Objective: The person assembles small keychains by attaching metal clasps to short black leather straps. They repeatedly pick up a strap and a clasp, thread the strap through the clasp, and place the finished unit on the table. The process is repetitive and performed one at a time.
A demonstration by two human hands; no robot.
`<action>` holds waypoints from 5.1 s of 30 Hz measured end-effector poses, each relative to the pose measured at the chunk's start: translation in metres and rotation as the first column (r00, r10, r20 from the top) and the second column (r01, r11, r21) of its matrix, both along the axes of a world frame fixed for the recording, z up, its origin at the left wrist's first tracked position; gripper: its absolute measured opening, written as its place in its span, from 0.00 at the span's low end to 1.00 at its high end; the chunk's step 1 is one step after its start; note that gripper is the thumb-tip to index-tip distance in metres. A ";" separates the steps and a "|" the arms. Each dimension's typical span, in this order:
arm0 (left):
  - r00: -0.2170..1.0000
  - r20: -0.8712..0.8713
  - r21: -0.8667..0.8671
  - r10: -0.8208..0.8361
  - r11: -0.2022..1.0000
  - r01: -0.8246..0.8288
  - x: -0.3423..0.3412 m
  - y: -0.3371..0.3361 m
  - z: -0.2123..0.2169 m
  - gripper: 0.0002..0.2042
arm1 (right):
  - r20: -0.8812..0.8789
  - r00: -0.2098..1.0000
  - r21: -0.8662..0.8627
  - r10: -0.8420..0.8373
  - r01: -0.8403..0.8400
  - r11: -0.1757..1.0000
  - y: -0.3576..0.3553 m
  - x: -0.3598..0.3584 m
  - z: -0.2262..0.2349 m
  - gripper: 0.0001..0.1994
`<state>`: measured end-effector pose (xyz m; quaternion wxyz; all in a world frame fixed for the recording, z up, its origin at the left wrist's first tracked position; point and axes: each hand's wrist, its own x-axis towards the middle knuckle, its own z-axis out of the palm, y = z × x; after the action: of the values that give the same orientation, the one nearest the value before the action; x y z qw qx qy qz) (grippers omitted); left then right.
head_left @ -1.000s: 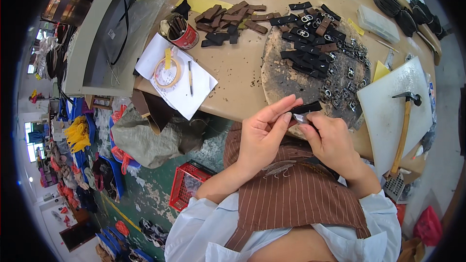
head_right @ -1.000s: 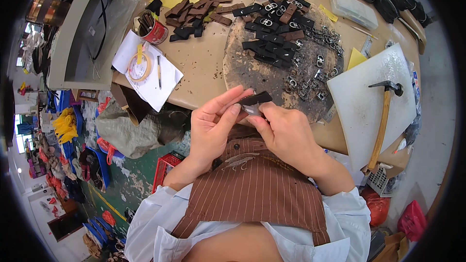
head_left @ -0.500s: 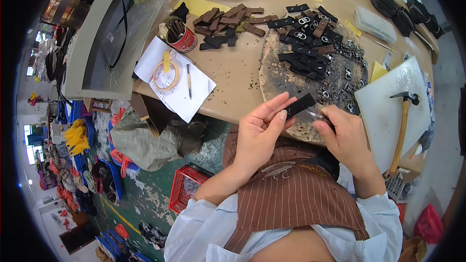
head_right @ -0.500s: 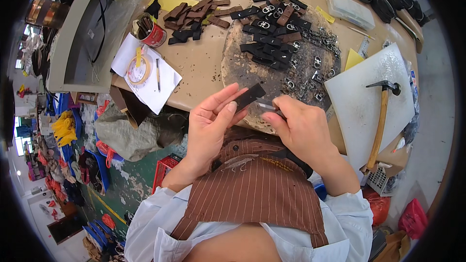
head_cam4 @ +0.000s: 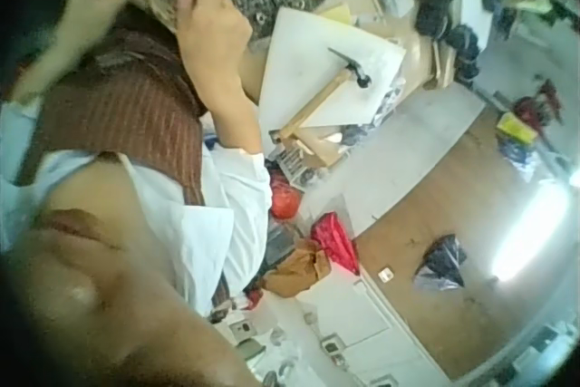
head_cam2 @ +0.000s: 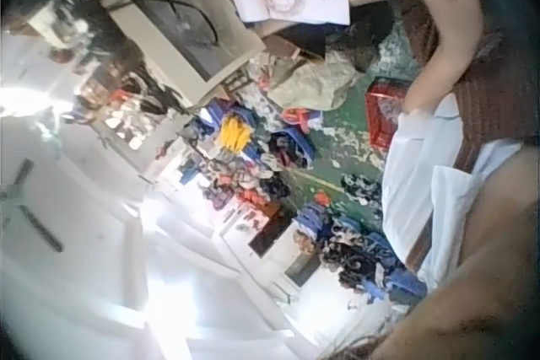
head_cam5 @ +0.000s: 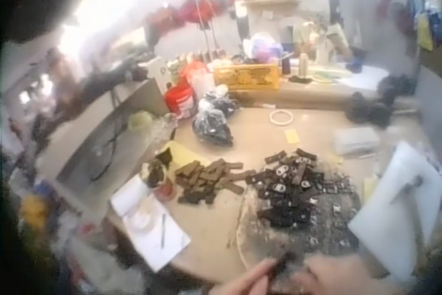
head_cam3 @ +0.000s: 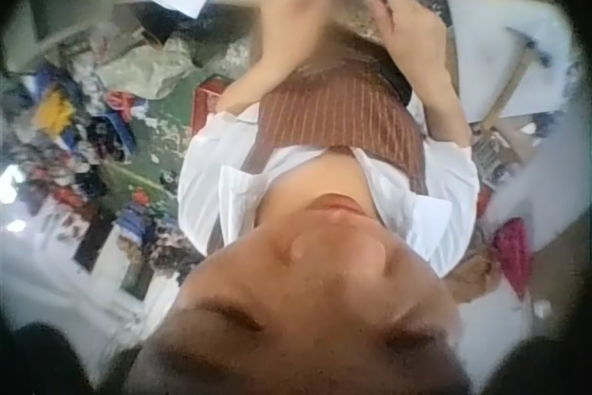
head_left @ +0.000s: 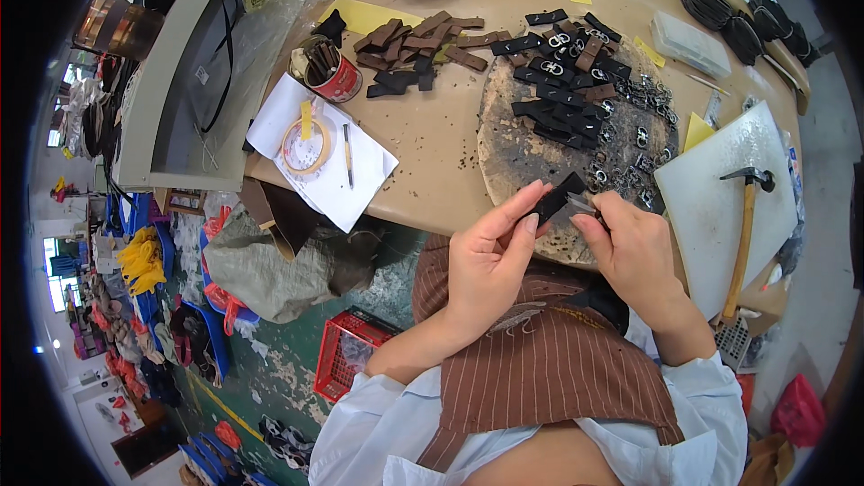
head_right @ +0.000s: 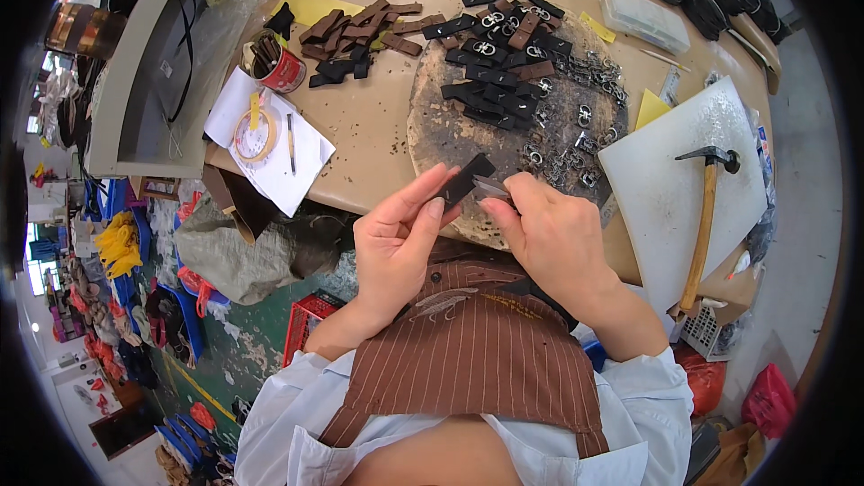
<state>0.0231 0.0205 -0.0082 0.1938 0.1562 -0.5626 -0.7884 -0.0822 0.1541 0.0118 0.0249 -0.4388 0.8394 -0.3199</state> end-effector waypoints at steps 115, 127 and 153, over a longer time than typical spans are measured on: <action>0.876 0.161 0.443 -0.455 0.826 0.348 -0.007 -0.012 -0.013 0.13 | 0.283 0.934 -0.395 0.219 -0.094 0.914 0.012 -0.005 -0.021 0.13; 0.762 0.237 0.399 -0.602 0.776 0.489 0.007 -0.014 -0.008 0.11 | 0.281 0.824 -0.398 0.493 -0.367 0.841 0.019 -0.007 -0.014 0.10; 0.788 0.182 0.299 -0.589 0.796 0.526 -0.002 -0.024 -0.002 0.37 | 0.607 0.624 -0.362 0.492 -0.335 0.870 0.011 -0.024 -0.006 0.11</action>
<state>0.0209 -0.0031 -0.0100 -0.1461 0.1078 -0.5078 -0.8421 -0.1063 0.1656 0.0058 0.3570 -0.4719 0.6061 -0.5315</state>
